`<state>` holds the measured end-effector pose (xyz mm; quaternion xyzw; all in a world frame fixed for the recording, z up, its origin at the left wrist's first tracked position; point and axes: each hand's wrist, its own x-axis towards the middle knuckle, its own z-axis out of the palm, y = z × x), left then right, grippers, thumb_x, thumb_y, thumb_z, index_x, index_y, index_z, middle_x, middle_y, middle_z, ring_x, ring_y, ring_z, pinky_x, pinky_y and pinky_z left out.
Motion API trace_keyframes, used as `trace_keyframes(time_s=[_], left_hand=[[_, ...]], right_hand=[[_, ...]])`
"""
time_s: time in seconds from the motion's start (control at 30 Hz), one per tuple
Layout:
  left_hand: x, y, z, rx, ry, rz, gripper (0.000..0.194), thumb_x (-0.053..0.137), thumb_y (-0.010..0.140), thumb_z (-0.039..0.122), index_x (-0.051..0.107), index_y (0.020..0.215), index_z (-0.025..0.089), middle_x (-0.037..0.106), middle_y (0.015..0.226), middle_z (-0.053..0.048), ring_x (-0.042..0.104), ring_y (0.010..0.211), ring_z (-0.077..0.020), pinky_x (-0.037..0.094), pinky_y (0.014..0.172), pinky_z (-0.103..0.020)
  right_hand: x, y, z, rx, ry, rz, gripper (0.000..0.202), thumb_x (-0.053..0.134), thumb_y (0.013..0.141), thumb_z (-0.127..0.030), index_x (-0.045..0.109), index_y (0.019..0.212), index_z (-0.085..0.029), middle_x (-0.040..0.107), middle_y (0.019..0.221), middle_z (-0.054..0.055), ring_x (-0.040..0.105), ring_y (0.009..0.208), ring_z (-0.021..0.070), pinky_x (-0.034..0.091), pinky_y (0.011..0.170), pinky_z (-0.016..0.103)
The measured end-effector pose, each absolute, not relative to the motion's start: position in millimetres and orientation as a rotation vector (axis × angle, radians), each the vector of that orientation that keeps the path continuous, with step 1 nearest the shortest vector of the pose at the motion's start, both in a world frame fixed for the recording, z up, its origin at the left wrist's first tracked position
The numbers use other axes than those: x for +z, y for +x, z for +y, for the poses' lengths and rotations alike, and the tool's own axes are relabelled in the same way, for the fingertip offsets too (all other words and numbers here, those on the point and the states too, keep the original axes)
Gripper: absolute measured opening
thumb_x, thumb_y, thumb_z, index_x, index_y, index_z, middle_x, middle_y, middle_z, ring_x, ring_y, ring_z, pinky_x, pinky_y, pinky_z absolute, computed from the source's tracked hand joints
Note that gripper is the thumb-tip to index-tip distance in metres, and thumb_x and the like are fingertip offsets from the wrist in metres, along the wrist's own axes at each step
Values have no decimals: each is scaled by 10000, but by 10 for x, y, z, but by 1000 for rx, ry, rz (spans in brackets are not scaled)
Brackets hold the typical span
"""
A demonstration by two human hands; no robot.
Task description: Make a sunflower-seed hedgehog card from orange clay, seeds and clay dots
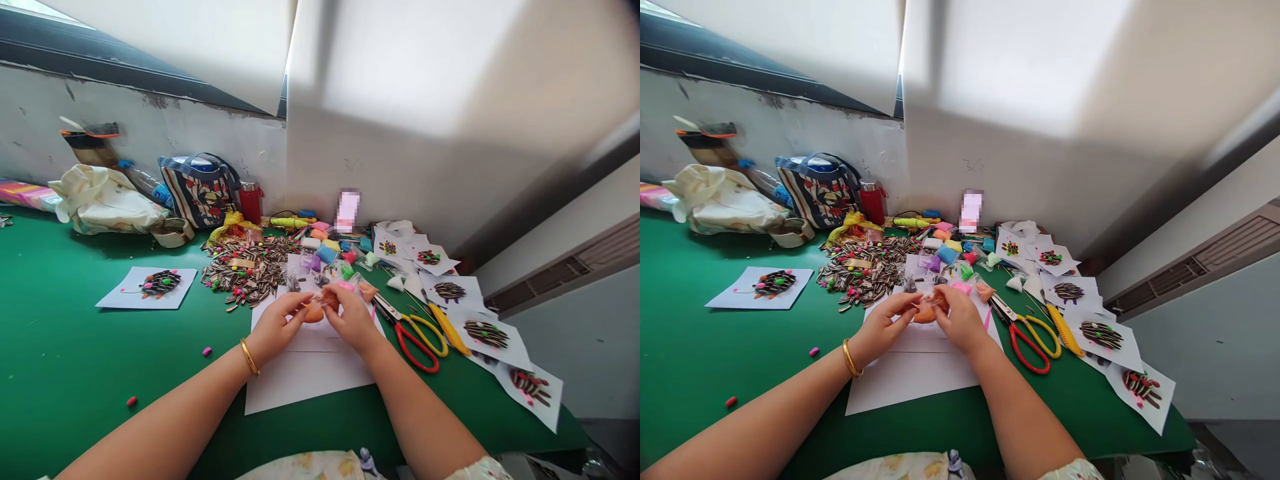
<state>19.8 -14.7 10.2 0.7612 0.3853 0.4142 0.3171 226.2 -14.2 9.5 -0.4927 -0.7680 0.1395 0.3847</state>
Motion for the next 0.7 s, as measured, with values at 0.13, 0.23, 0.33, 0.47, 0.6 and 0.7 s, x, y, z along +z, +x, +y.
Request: trace_keyframes(time_s=[0.13, 0.23, 0.33, 0.47, 0.6, 0.7], left_hand=[[114, 189, -141, 1175, 1905, 1100, 280, 517, 903, 286, 633, 1153, 236, 658, 1115, -72, 636, 988, -189, 534, 831, -327], [112, 173, -97, 1232, 1797, 1155, 252, 537, 885, 307, 658, 1091, 228, 661, 1061, -73, 653, 935, -194, 535, 803, -327], [105, 158, -48, 1271, 1647, 1200, 239, 573, 849, 318, 671, 1038, 210, 670, 1008, -75, 660, 901, -207, 531, 801, -349], [103, 140, 0, 1317, 1418, 1228, 276, 597, 815, 332, 650, 1038, 180, 677, 975, -81, 657, 863, -205, 516, 809, -367], [105, 128, 38, 1392, 1188, 1218, 314, 620, 785, 356, 621, 1037, 168, 661, 963, -72, 639, 863, -188, 502, 797, -347], [110, 125, 59, 1412, 1053, 1213, 339, 644, 755, 365, 614, 1027, 165, 646, 951, -60, 626, 846, -170, 496, 785, -331]], right_hand=[[105, 2753, 59, -16, -1461, -1781, 374, 485, 810, -187, 578, 1172, -171, 644, 1101, 113, 574, 1026, 250, 461, 931, 414], [29, 3167, 188, -221, -1750, -1704, 419, 415, 856, -190, 553, 1242, -103, 597, 1208, 170, 516, 1145, 283, 387, 1011, 437], [-87, 3386, 250, -209, -1968, -1748, 432, 405, 879, -193, 542, 1270, -69, 593, 1225, 195, 522, 1145, 295, 369, 1006, 436], [-151, 3373, 255, -137, -2021, -1825, 395, 381, 911, -199, 583, 1238, -108, 616, 1209, 171, 526, 1129, 276, 373, 971, 401], [-69, 3242, 208, -178, -2015, -1774, 378, 419, 905, -234, 597, 1229, -151, 606, 1232, 139, 498, 1127, 288, 376, 927, 411], [-6, 3073, 170, -207, -1927, -1761, 362, 488, 882, -271, 616, 1207, -177, 608, 1211, 116, 478, 1127, 290, 363, 930, 420]])
